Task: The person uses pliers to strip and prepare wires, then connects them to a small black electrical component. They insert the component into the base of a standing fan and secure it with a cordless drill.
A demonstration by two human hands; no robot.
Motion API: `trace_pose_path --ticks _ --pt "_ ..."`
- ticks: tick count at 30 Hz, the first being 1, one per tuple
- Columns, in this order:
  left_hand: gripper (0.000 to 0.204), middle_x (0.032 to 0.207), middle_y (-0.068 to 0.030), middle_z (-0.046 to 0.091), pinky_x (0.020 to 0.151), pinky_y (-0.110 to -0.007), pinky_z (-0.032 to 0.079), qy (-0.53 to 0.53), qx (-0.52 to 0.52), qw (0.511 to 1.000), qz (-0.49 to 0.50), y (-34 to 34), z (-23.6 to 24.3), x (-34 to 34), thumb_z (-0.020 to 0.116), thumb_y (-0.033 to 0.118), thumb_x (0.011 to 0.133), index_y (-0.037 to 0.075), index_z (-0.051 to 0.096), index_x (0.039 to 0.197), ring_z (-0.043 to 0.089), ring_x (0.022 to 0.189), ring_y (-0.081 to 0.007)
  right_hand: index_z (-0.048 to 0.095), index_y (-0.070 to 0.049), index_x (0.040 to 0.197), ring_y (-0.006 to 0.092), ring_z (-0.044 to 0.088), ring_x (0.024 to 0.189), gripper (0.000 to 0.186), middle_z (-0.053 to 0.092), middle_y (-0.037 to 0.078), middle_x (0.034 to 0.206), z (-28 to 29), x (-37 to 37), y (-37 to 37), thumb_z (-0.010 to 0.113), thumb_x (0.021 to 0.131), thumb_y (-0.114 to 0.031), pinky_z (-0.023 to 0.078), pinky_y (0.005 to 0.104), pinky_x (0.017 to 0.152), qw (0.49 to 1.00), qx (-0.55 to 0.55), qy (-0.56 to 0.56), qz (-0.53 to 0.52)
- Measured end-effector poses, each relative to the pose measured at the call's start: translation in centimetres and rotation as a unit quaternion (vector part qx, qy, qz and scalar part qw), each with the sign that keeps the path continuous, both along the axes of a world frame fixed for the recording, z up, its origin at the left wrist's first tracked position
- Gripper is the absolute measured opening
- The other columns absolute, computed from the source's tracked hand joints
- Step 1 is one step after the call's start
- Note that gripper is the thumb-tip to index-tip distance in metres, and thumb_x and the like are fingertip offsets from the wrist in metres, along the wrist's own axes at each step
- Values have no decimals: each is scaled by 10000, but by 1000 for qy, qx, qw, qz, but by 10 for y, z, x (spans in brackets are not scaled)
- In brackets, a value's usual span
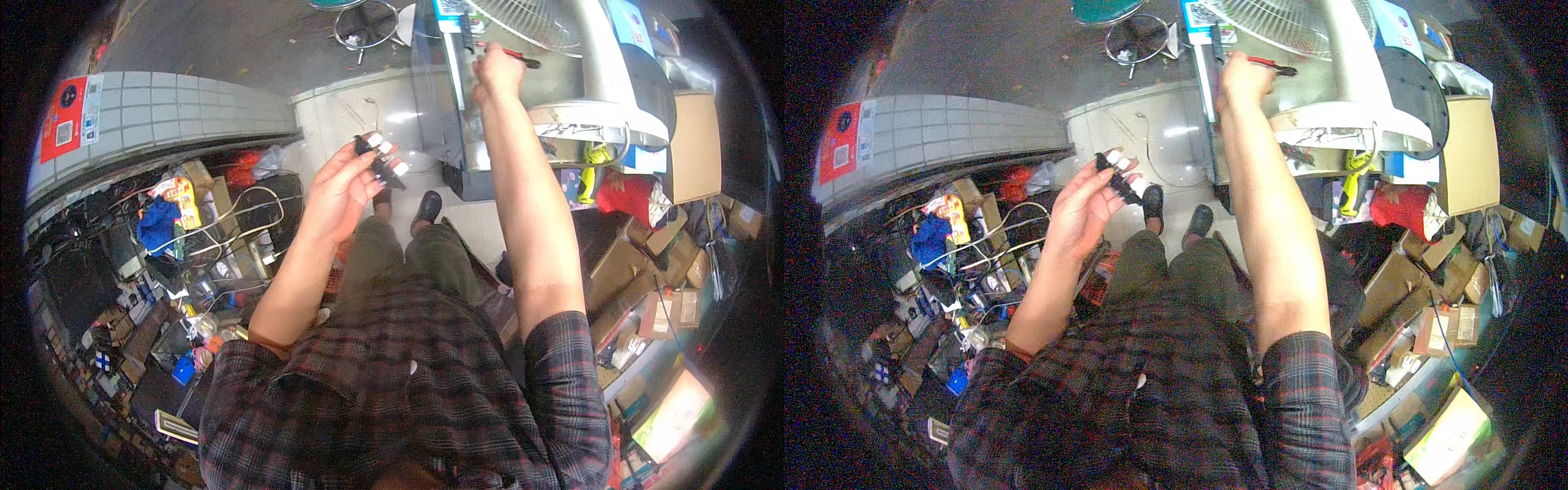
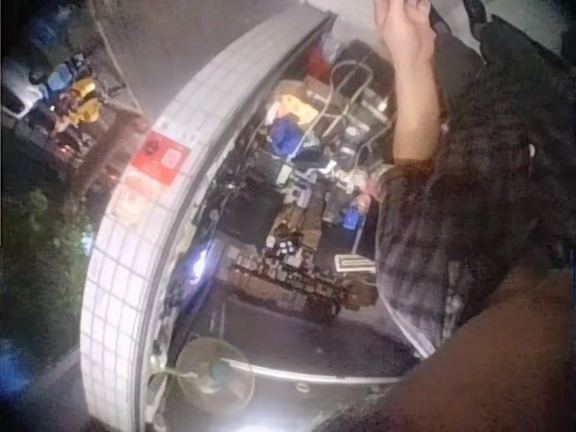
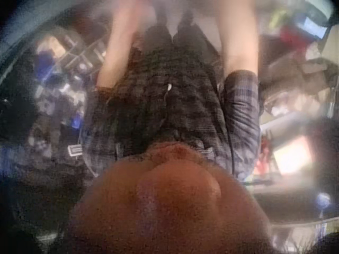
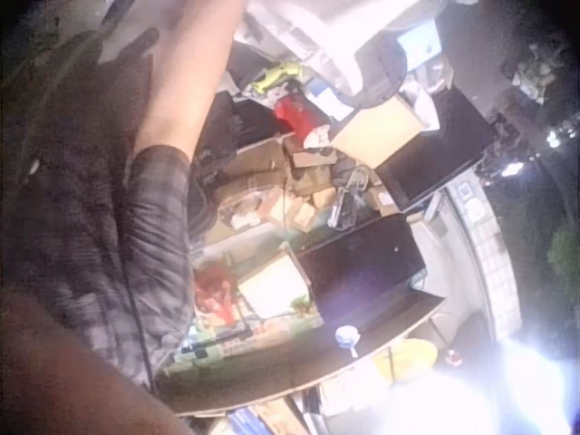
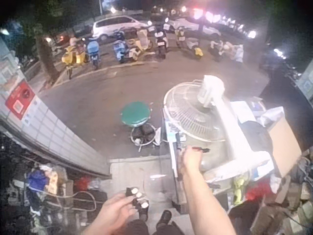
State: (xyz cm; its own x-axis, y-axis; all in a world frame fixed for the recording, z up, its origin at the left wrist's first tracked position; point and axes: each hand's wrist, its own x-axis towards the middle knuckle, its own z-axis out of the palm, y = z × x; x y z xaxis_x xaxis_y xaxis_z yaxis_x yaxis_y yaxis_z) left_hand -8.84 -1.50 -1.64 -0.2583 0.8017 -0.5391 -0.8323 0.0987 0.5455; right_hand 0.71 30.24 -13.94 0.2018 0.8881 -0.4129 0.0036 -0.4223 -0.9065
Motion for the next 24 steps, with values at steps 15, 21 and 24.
trace_pose_path --ticks 15,21,24 --pt "326 1243 -103 649 999 -404 540 98 -32 994 -46 25 -25 -28 577 78 1037 11 515 1350 663 1159 -238 379 102 1471 433 501 1311 637 467 332 1420 98 13 -112 617 996 -252 414 458 1091 937 163 -236 197" --pt "352 1222 -54 630 865 -293 525 33 25 996 -79 15 -14 -30 584 97 1047 37 508 1385 631 1078 -138 636 -17 1025 423 691 890 350 699 219 930 162 17 -177 550 1055 -355 542 479 783 815 154 -207 519" --pt "364 1186 -29 617 805 -253 493 50 17 992 -112 6 -8 -33 586 106 1049 24 496 1392 589 1008 -94 567 -24 968 429 683 843 364 676 207 844 164 24 -180 553 1054 -377 523 504 741 780 92 -154 599"
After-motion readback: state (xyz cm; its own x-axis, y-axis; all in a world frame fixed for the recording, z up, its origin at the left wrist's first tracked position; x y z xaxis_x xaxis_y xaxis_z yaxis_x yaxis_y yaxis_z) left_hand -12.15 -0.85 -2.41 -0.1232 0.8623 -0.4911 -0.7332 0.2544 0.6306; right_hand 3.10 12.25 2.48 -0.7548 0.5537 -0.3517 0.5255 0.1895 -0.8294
